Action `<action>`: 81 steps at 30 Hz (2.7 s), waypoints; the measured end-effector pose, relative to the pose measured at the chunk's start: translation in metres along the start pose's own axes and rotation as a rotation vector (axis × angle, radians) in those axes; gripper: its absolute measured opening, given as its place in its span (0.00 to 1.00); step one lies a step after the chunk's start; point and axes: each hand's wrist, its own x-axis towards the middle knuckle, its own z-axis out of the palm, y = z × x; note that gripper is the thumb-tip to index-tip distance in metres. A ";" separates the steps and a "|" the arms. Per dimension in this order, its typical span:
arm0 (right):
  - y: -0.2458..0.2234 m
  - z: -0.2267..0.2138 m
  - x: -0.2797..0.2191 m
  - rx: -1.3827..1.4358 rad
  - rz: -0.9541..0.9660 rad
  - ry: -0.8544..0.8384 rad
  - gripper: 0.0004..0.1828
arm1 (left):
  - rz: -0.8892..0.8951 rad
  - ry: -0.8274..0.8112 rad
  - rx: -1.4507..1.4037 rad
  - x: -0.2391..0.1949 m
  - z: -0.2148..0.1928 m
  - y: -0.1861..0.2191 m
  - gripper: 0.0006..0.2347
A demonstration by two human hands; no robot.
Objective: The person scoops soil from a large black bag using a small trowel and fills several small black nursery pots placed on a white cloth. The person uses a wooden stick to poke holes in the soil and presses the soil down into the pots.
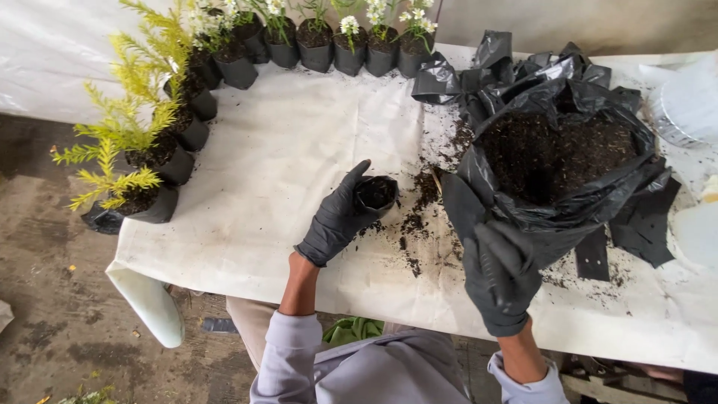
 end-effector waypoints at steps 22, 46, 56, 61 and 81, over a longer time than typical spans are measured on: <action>0.009 0.031 -0.060 0.521 1.163 -0.290 0.17 | -0.108 0.402 0.779 -0.066 0.041 0.005 0.43; 0.012 -0.035 -0.058 0.790 0.922 -0.553 0.13 | 0.097 0.425 0.587 -0.076 0.108 0.012 0.28; 0.006 -0.020 -0.032 0.931 0.786 -0.672 0.14 | 0.085 0.395 0.817 -0.078 0.109 -0.008 0.30; 0.008 -0.027 -0.053 0.627 0.220 -0.317 0.10 | 0.145 0.328 0.737 -0.074 0.106 -0.011 0.30; -0.055 -0.014 -0.104 0.273 0.972 0.031 0.10 | 0.023 0.336 0.101 -0.057 0.147 0.018 0.26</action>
